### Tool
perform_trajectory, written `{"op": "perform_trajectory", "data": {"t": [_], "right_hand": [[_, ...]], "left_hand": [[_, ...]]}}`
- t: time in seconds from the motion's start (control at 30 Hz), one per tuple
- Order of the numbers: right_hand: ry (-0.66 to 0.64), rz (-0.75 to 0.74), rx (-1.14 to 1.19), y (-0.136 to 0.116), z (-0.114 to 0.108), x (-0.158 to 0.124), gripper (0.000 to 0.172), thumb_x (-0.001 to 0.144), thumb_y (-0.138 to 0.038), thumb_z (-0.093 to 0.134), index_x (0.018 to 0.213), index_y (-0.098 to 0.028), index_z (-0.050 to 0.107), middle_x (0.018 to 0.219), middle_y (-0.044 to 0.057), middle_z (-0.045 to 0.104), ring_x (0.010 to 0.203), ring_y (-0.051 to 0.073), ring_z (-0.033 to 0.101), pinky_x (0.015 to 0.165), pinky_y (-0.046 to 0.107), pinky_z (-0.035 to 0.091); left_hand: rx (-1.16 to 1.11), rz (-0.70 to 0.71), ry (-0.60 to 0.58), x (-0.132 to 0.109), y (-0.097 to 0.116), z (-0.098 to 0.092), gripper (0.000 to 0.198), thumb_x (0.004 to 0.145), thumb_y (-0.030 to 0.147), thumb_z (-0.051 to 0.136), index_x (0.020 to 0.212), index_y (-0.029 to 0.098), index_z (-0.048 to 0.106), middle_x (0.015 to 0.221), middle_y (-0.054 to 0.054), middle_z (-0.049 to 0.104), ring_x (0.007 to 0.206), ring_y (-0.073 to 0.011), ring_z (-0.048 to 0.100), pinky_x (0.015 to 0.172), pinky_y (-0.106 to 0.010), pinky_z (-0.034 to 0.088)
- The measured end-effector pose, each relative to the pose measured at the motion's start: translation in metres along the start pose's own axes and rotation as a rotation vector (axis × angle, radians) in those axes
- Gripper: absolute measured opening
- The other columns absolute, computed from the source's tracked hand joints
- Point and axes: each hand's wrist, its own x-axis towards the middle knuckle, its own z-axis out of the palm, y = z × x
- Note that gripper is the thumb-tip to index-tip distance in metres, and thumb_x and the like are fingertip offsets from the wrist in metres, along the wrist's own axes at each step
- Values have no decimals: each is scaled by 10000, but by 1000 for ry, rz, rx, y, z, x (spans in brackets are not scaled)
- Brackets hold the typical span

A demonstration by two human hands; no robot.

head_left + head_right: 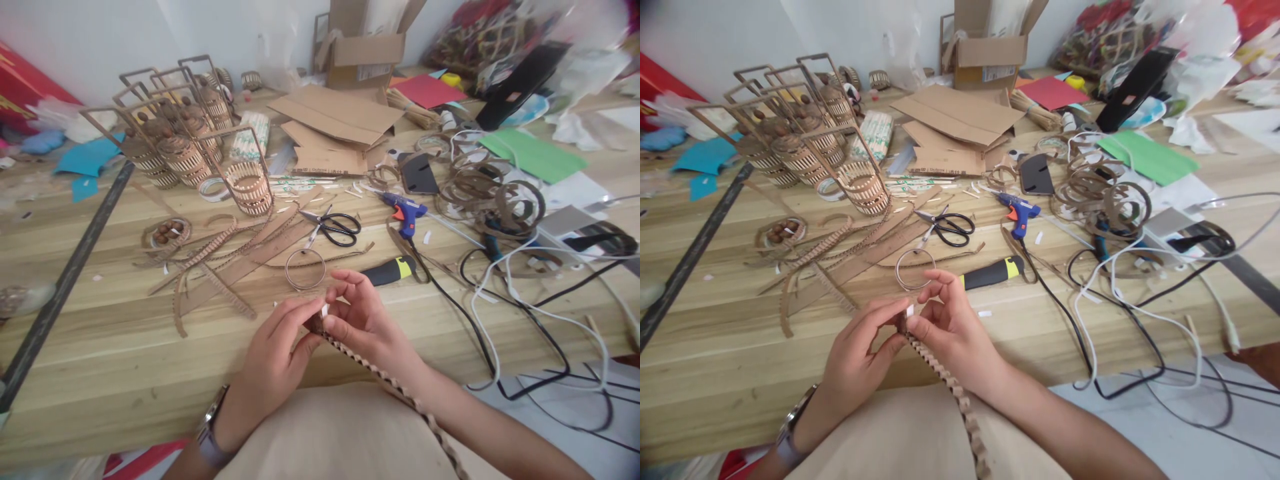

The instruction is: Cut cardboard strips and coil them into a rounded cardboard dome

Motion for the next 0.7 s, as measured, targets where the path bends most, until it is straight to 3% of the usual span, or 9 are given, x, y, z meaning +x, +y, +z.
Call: {"op": "perform_trajectory", "data": {"t": [0.17,0.3,0.47,0.7], "right_hand": [[-14,-122,-185,-2,-1,-1,240,868,-440,711,835,-239,586,820,-11,504,747,139,508,703,303,461],[42,-222,-395,-1,-4,0,266,863,-511,693,876,-245,690,847,35,601,795,179,542,719,334,460],[38,-268,-481,4,-8,1,270,889,-518,660,923,-255,712,826,41,651,772,180,579,716,343,476],[11,-334,-548,19,-15,1,208,935,-450,627,1006,-282,726,822,29,665,783,183,597,733,331,465]], "left_hand": [[-117,-59,45,-3,-1,2,207,957,189,591,1160,216,563,1038,-65,703,907,-172,701,800,-292,590],[-132,-39,61,-2,0,0,191,939,152,608,1113,219,565,1053,-62,706,946,-169,704,820,-286,580],[-107,-36,74,-1,-1,-1,170,909,118,638,1026,226,581,1024,-41,715,928,-157,711,815,-266,571],[-327,-225,87,1,2,1,159,847,154,739,965,207,645,959,-30,726,846,-139,711,755,-227,581]]}}
